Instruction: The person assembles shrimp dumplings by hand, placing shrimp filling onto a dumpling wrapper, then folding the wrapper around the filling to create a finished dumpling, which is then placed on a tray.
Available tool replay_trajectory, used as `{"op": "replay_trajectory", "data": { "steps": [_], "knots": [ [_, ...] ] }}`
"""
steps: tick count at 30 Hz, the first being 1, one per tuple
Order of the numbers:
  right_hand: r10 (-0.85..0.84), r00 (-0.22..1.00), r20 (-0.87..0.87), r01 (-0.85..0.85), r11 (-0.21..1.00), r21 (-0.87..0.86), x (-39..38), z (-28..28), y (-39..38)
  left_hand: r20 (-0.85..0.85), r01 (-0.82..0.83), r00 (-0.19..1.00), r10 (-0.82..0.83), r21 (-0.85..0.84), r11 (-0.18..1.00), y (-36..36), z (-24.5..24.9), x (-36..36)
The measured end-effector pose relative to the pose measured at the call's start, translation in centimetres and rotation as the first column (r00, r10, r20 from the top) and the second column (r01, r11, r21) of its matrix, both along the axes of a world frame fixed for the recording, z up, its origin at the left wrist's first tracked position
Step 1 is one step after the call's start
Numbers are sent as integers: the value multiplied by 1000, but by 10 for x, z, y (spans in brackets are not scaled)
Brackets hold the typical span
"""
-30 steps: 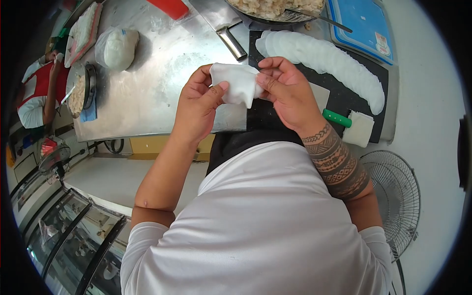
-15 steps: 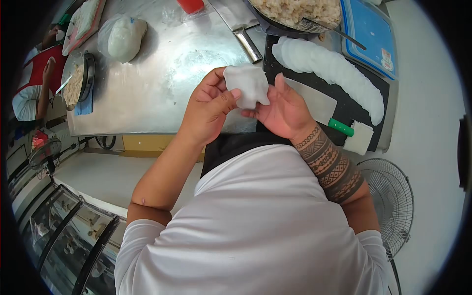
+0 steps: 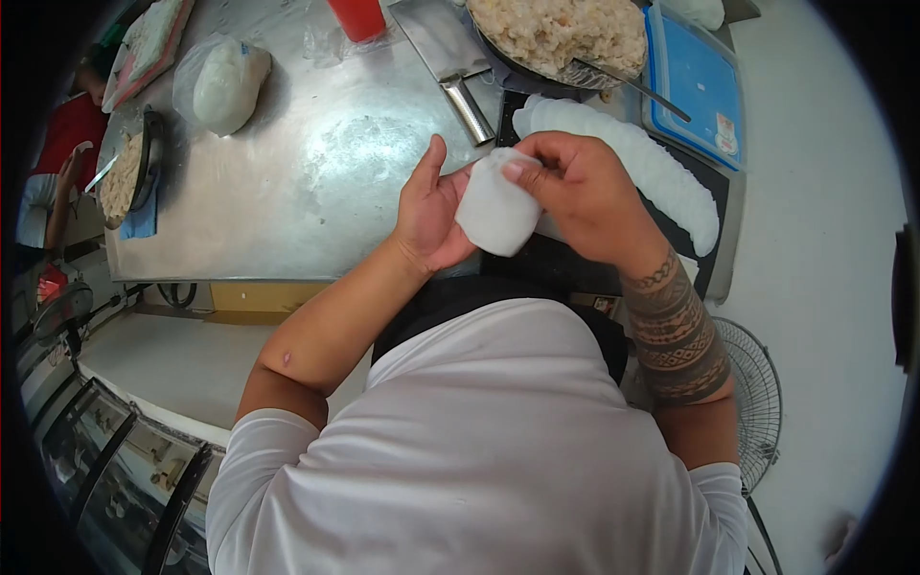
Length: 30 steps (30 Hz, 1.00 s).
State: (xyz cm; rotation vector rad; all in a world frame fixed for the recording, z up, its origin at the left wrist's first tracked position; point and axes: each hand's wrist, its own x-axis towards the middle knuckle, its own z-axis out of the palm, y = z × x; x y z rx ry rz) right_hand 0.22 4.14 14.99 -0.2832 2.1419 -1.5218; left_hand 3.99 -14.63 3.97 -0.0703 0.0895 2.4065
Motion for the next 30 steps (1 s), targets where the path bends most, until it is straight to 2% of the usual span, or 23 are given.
{"op": "replay_trajectory", "data": {
  "steps": [1,2,3,4,5,8,12,14,15,16,17,18,19,20,21,22,24,25,26,27,28,29,30],
  "knots": [
    [-2,998,-64,8,995,102,-6,-3,6,54,-3,999,4,-18,1000,3,15,-4],
    [-2,998,-67,9,993,114,-10,-5,12,51,-3,999,3,-6,1000,9,22,-7],
    [-2,994,-105,25,975,222,-14,-6,18,-22,-38,999,33,-275,961,16,26,-10],
    [3,990,-143,44,945,325,-18,-8,24,-101,-90,994,44,-522,848,22,28,-13],
    [-6,984,-177,62,948,313,-19,-15,29,-40,-71,997,58,-520,851,23,24,-16],
    [-26,990,-140,70,946,316,-22,-19,35,-16,-81,996,91,-624,777,28,22,-21],
    [-70,983,-170,117,953,281,-25,-36,44,-24,-116,990,136,-679,725,32,22,-27],
    [-94,994,51,83,978,190,-27,-41,49,-171,-247,969,179,-731,636,36,21,-27],
    [-98,994,50,87,979,183,-28,-46,53,-174,-246,969,174,-735,632,37,22,-28],
    [-157,984,90,154,987,34,-29,-52,57,-398,-406,910,116,-800,442,35,24,-29],
    [-208,969,137,224,968,-114,-33,-56,63,-587,-570,810,7,-784,246,34,25,-32],
    [-213,968,134,230,965,-124,-41,-55,69,-591,-573,807,-3,-783,243,25,28,-38],
    [-158,951,-266,196,973,125,-53,-53,77,-734,-795,546,-403,-606,26,10,35,-46],
    [14,804,-595,252,898,361,-65,-53,85,-604,-954,228,-764,-296,-51,-3,43,-53],
    [147,661,-736,330,824,461,-78,-56,93,-532,-981,166,-831,-177,-83,-10,52,-60],
    [135,659,-740,337,826,451,-91,-61,101,-497,-983,165,-852,-150,-102,-15,64,-68],
    [322,696,-642,404,562,721,-112,-69,116,-590,-994,103,-801,-24,-110,-27,82,-92],
    [314,695,-647,409,567,714,-116,-70,121,-624,-988,87,-777,47,-149,-32,92,-104],
    [337,732,-593,392,503,770,-121,-71,125,-656,-975,68,-752,118,-191,-34,103,-113],
    [357,767,-533,368,435,822,-123,-67,126,-749,-965,179,-638,-9,-260,-33,112,-114],
    [353,766,-537,371,440,818,-123,-63,129,-837,-943,301,-458,-189,-273,-33,110,-118],
    [362,778,-513,348,431,832,-121,-58,134,-832,-849,528,-171,-509,-145,-35,101,-123],
    [373,791,-485,321,422,848,-117,-49,135,-670,-675,737,89,-734,73,-38,89,-124]
  ]
}}
